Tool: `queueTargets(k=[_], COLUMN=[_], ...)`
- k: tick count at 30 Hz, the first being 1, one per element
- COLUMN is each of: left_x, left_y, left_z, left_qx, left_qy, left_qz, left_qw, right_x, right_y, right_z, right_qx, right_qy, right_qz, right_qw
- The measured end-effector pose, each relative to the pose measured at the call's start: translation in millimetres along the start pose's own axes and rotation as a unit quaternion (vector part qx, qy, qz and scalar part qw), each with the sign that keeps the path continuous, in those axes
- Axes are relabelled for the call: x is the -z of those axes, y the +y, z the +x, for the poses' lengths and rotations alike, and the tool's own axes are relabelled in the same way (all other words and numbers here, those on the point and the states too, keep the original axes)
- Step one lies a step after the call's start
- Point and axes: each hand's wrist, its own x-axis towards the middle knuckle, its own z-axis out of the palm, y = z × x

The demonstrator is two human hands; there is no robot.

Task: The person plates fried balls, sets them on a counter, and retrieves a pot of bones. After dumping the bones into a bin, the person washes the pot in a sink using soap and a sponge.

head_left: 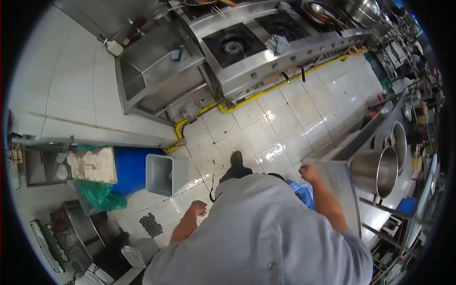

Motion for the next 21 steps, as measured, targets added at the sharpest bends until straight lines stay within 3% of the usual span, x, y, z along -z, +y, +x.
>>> queueTargets(k=[1,2,3,4,5,7,8,10,12,13,15,18,19,21], left_x=[18.9,28.6,57.5,87.6,87.6,29.7,6.1,-39.9,-102.9,-127.4,-163.7,-205.8,-209.8,-219.4], left_y=[49.6,98.9,138.9,178.2,232.7,335.6,383.8,474.8,531.8,551.1,570.2,564.8,553.5,526.6], left_z=[-9.5,-16.5,-51.5,-24.6,-28.6,-79.1,-92.8,-110.5,-120.1,-119.1,-104.9,-62.8,-41.7,-16.1], left_qx=[0.079,0.050,-0.155,-0.211,-0.222,-0.370,-0.412,-0.465,-0.486,-0.491,-0.498,-0.447,-0.436,-0.323], left_qy=[-0.188,0.042,0.059,0.180,0.318,0.396,0.375,0.331,0.300,0.291,0.263,0.233,0.224,0.188], left_qz=[-0.096,0.025,-0.043,0.110,0.260,0.180,0.130,0.105,0.112,0.138,0.178,0.302,0.329,0.373], left_qw=[0.974,0.998,0.985,0.955,0.884,0.821,0.820,0.814,0.813,0.809,0.807,0.809,0.807,0.849], right_x=[8.9,18.2,17.1,12.1,4.3,-46.9,-62.0,-64.3,-72.2,-74.0,-71.5,-54.3,-40.2,0.5], right_y=[-15.5,-31.3,-38.5,-43.4,-45.4,-2.6,17.1,8.6,2.7,-2.8,-0.1,19.5,17.3,24.0], right_z=[-9.2,-22.4,-30.1,-39.4,-47.8,-48.2,-51.1,-77.4,-85.6,-85.5,-71.9,-13.5,5.9,61.2], right_qx=[-0.027,-0.057,-0.083,-0.112,-0.140,-0.150,-0.159,-0.137,-0.217,-0.305,-0.352,-0.269,-0.289,-0.228], right_qy=[0.009,0.015,0.043,0.071,0.104,0.094,0.101,0.048,-0.021,-0.061,-0.103,-0.111,-0.065,-0.052], right_qz=[0.075,0.150,0.208,0.268,0.330,0.304,0.293,0.116,0.144,0.217,0.264,0.274,0.323,0.308], right_qw=[0.997,0.987,0.974,0.954,0.928,0.936,0.937,0.982,0.965,0.925,0.892,0.917,0.899,0.922])
